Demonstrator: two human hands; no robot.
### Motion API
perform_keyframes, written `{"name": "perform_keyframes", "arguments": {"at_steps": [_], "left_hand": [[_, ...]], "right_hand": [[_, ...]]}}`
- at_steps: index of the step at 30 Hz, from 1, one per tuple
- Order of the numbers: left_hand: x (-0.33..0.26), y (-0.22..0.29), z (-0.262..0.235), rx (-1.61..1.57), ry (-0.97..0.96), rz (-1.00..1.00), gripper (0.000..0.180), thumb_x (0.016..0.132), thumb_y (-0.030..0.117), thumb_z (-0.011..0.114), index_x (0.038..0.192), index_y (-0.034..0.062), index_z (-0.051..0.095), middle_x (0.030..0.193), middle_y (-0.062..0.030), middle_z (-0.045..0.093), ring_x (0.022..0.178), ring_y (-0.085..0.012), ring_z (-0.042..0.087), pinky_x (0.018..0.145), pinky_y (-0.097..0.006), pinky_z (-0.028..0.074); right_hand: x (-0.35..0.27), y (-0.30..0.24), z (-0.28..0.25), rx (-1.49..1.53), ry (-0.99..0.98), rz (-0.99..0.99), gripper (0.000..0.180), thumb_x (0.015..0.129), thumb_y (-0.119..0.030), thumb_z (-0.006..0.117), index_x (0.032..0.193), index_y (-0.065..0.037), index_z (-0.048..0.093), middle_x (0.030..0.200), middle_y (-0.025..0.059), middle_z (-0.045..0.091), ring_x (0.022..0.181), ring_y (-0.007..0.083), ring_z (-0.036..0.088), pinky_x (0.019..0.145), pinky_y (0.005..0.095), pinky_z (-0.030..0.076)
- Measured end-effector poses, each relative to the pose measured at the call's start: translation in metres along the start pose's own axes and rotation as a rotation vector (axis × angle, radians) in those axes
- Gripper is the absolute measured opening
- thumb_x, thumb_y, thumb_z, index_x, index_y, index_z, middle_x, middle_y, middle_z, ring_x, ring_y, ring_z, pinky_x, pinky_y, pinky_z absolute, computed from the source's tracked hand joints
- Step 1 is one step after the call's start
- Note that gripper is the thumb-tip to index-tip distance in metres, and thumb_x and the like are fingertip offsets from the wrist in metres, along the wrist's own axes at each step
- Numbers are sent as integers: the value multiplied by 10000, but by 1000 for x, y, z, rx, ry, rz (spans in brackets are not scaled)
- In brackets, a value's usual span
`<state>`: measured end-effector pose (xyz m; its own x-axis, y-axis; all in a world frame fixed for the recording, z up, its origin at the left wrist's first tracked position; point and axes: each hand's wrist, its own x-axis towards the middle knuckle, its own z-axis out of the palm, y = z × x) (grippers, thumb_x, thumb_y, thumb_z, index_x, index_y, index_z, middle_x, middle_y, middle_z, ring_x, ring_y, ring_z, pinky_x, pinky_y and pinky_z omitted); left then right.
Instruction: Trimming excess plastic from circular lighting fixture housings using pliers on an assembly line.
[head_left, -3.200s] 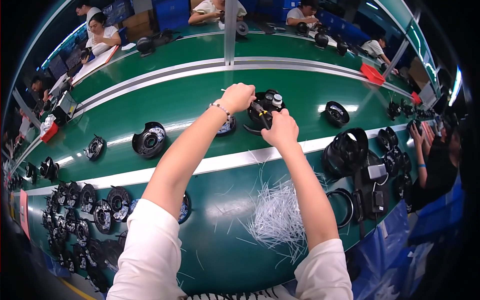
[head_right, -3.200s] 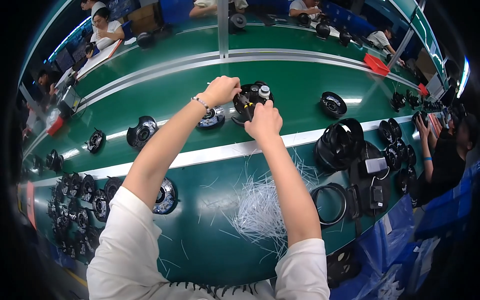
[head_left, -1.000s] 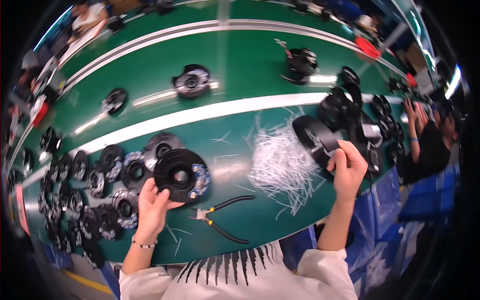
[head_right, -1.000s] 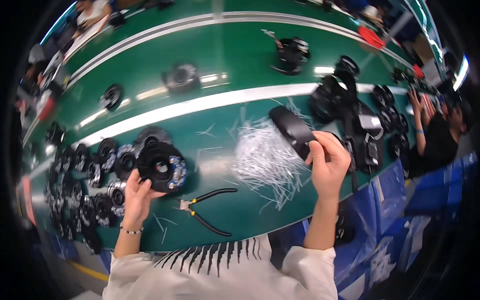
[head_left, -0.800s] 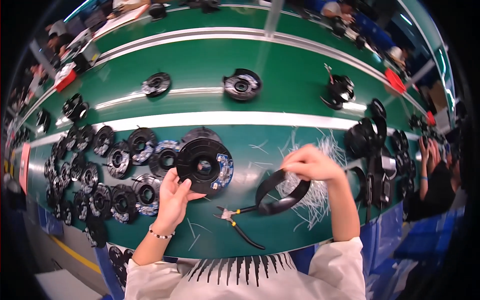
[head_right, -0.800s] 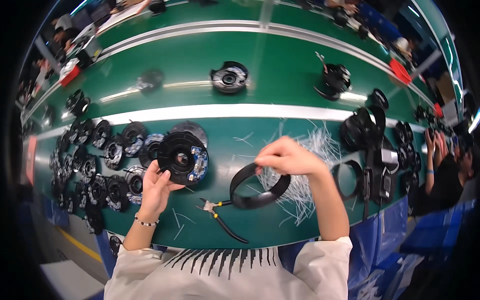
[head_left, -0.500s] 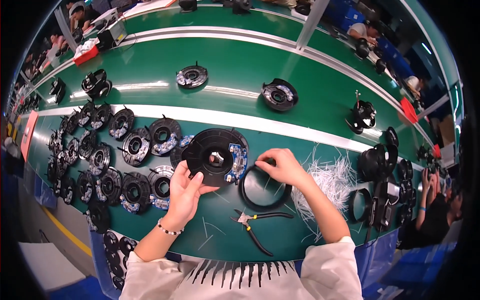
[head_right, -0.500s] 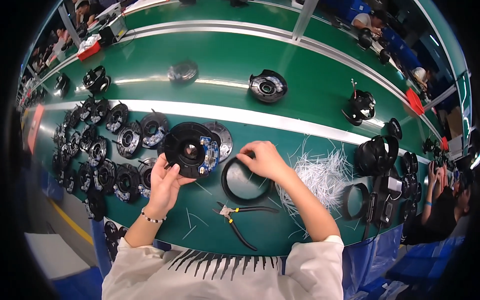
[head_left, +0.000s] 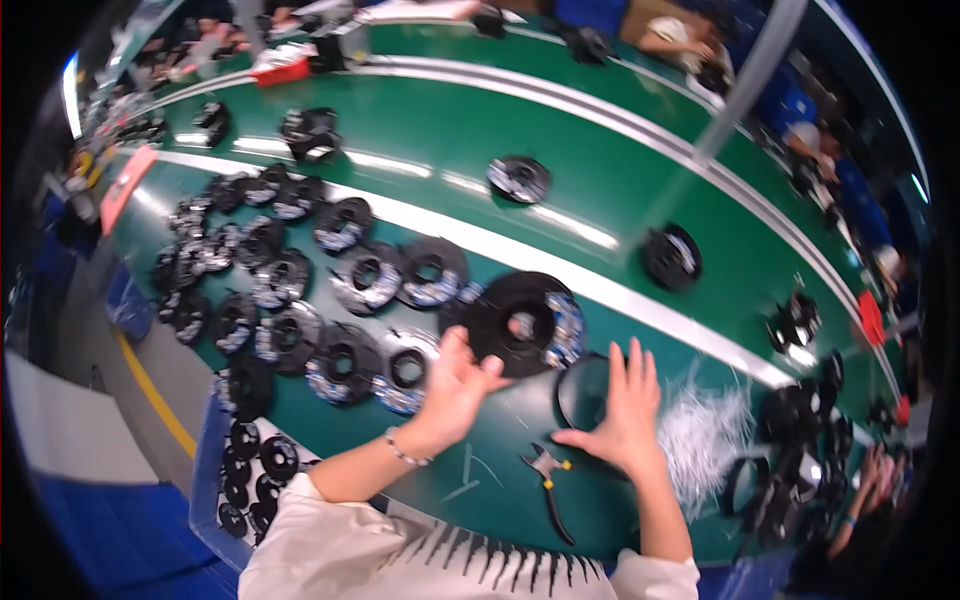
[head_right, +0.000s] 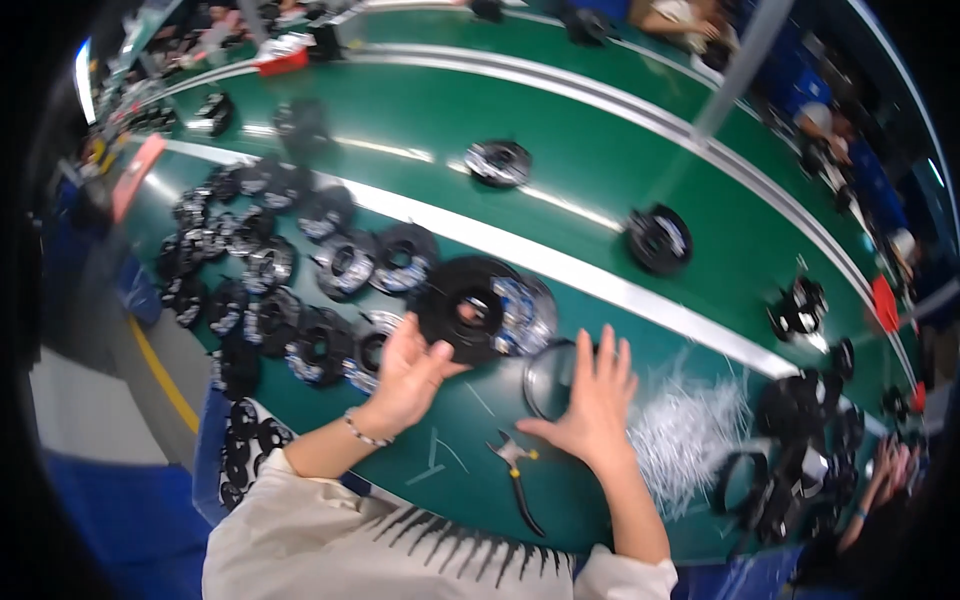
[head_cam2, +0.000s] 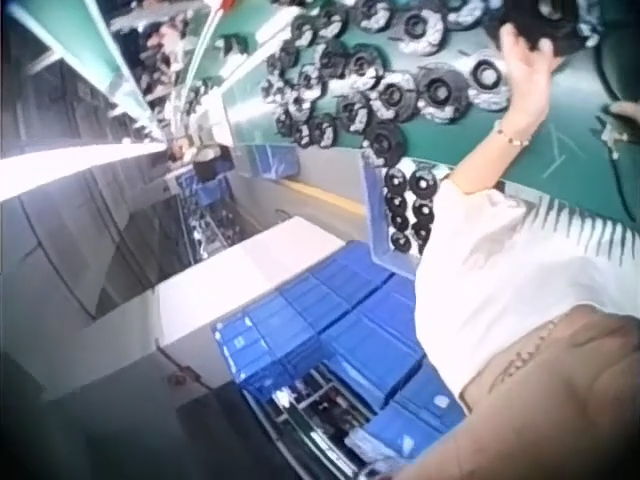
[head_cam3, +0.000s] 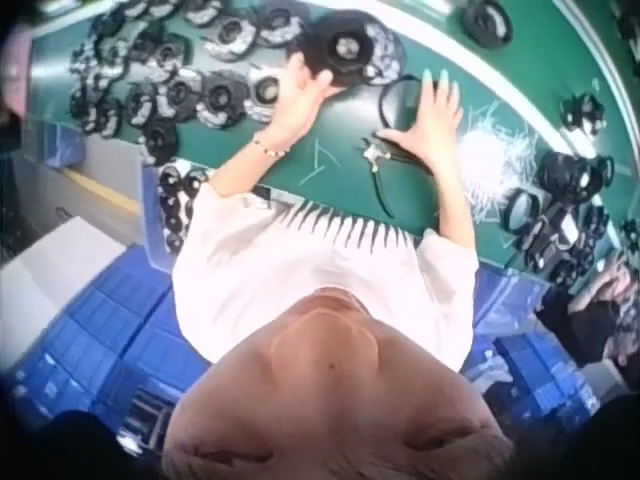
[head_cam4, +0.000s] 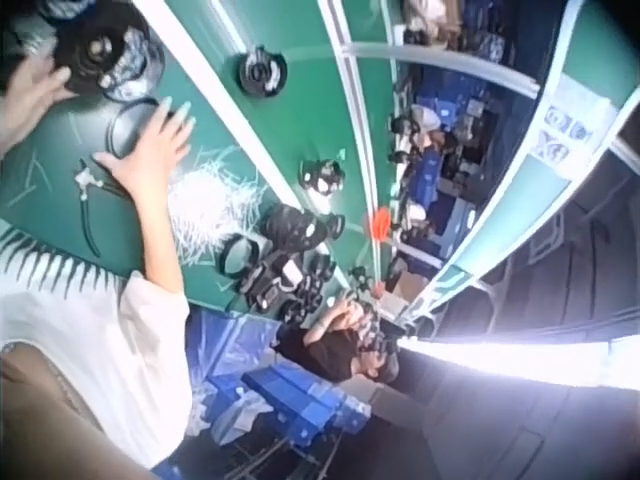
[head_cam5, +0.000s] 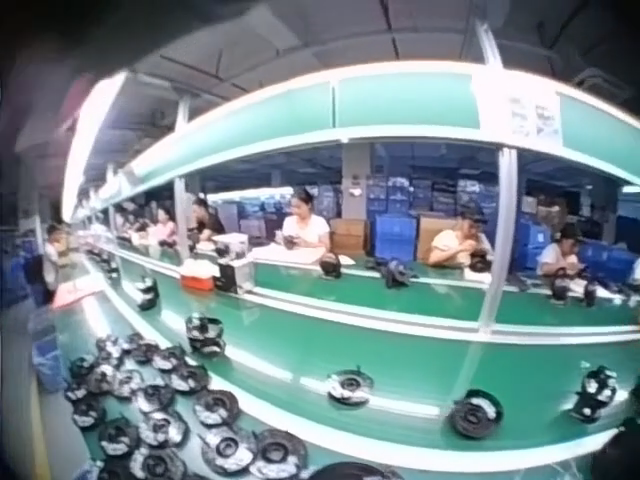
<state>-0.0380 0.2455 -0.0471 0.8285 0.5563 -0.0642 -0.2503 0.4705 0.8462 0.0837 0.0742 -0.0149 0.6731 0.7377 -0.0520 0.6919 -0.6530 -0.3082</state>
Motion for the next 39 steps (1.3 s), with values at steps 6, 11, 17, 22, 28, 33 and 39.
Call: {"name": "perform_keyframes", "arguments": {"at_steps": [6, 11, 17, 22, 28, 33, 39], "left_hand": [[2, -12, 1, -76, -38, 56, 530, 829, -47, 490, 1292, 58, 254, 1195, -84, 454, 1088, -190, 477, 881, -352, 453], [-3, -23, 4, -25, -135, 60, 528, 832, -56, 484, 1303, 40, 266, 1211, -78, 456, 1119, -165, 445, 910, -326, 426], [-7, -26, 13, -106, -466, -131, 750, 728, -140, 476, 1364, 114, 170, 1327, -63, 318, 1216, -187, 348, 904, -373, 442], [9, -1, -4, -844, -553, -513, 725, 798, 555, 442, 1337, 95, 286, 1335, -119, 361, 1238, -278, 332, 1038, -474, 224], [13, -12, -8, -754, -292, -575, 553, 907, 473, 213, 1206, 83, 467, 1167, -136, 522, 1048, -270, 525, 912, -422, 419], [10, -6, 6, -718, -222, -588, 529, 896, 458, 242, 1175, 81, 487, 1098, -124, 559, 975, -272, 563, 840, -427, 467], [7, -20, -10, -797, -266, -568, 539, 872, 496, 270, 1209, 119, 455, 1160, -114, 512, 1055, -264, 509, 890, -450, 430]], "right_hand": [[4, 14, -4, 83, 113, 27, 1092, 434, -338, 801, 1306, -10, 231, 1280, 214, 310, 1167, 380, 308, 960, 477, 296], [11, -4, -29, 1121, 366, -98, 1143, 456, -277, 823, 1358, -22, 170, 1311, 172, 305, 1177, 277, 364, 986, 367, 301], [11, -29, -15, 693, 365, -226, 1124, 429, -301, 811, 1326, 25, 216, 1239, 218, 339, 1160, 348, 333, 966, 402, 309], [17, -45, -14, 504, 362, -468, 1105, 439, -334, 822, 1317, 19, 251, 1304, 215, 302, 1194, 341, 324, 998, 391, 264], [17, -44, 0, 579, 143, -521, 1023, 436, -301, 824, 1271, -17, 306, 1351, 243, 229, 1213, 427, 252, 983, 494, 242], [20, -35, -1, 601, 135, -465, 1069, 430, -319, 832, 1282, 18, 281, 1325, 230, 290, 1198, 400, 299, 967, 457, 291], [17, -44, 6, 582, 101, -464, 1076, 429, -334, 830, 1283, 28, 285, 1328, 240, 268, 1195, 422, 280, 972, 481, 265]]}}
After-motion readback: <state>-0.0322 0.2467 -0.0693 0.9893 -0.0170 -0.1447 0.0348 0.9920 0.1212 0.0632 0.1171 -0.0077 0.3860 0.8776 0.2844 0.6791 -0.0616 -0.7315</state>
